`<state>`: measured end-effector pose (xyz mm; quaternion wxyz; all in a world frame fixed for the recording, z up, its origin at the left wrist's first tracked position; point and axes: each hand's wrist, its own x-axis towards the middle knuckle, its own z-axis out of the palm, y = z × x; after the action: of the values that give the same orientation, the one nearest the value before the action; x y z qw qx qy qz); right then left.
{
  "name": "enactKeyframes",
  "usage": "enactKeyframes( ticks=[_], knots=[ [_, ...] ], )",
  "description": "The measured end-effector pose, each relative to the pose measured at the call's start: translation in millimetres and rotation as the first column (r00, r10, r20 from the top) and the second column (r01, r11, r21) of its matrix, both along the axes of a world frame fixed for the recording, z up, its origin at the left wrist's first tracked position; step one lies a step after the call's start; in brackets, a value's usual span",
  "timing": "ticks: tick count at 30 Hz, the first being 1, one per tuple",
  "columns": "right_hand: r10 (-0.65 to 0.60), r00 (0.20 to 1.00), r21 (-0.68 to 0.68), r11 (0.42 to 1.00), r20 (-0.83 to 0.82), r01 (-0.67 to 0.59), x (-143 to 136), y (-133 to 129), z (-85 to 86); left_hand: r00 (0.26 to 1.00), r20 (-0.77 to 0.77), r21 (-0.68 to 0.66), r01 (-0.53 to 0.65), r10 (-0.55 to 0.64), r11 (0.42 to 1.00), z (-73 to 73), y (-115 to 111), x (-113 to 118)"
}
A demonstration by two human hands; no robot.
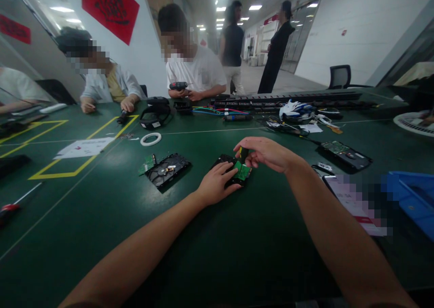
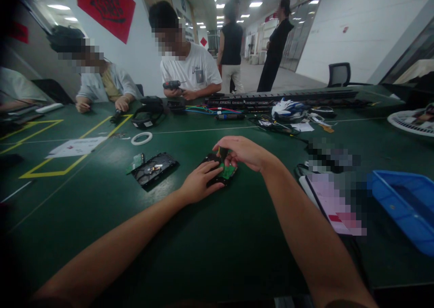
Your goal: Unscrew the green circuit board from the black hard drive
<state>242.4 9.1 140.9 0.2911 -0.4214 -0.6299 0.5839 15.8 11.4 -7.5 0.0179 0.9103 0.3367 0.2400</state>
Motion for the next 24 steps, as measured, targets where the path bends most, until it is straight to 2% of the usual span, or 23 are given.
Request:
enactKeyframes(
  ticks=[4, 13, 19, 24],
  knots=[
    [-0.08, 0.996, -0.001, 0.997, -0.027, 0.08, -1, 4, -3.9, 1.0, -0.009, -0.011, -0.011, 0.011, 1.0, 0.4, -1, 0],
    [-0.155, 0.986, -0.035, 0.988, -0.054, 0.154, -2, 8, -5.2, 1.0, 0.013, -0.004, 0.004, -0.004, 1.0, 0.5, 0, 0],
    [-0.124, 0.99, -0.015, 0.992, -0.071, 0.123, 0, 9, -5.7, 1.0, -0.002, 0.003, -0.001, 0.001, 1.0, -0.4, 0, 0],
    [-0.171, 0.982, -0.027, 0.985, -0.081, 0.17, 0, 11, -7.0, 1.0, 0.008, -0.001, -0.003, 0.003, 1.0, -0.5, 0, 0]
  ],
)
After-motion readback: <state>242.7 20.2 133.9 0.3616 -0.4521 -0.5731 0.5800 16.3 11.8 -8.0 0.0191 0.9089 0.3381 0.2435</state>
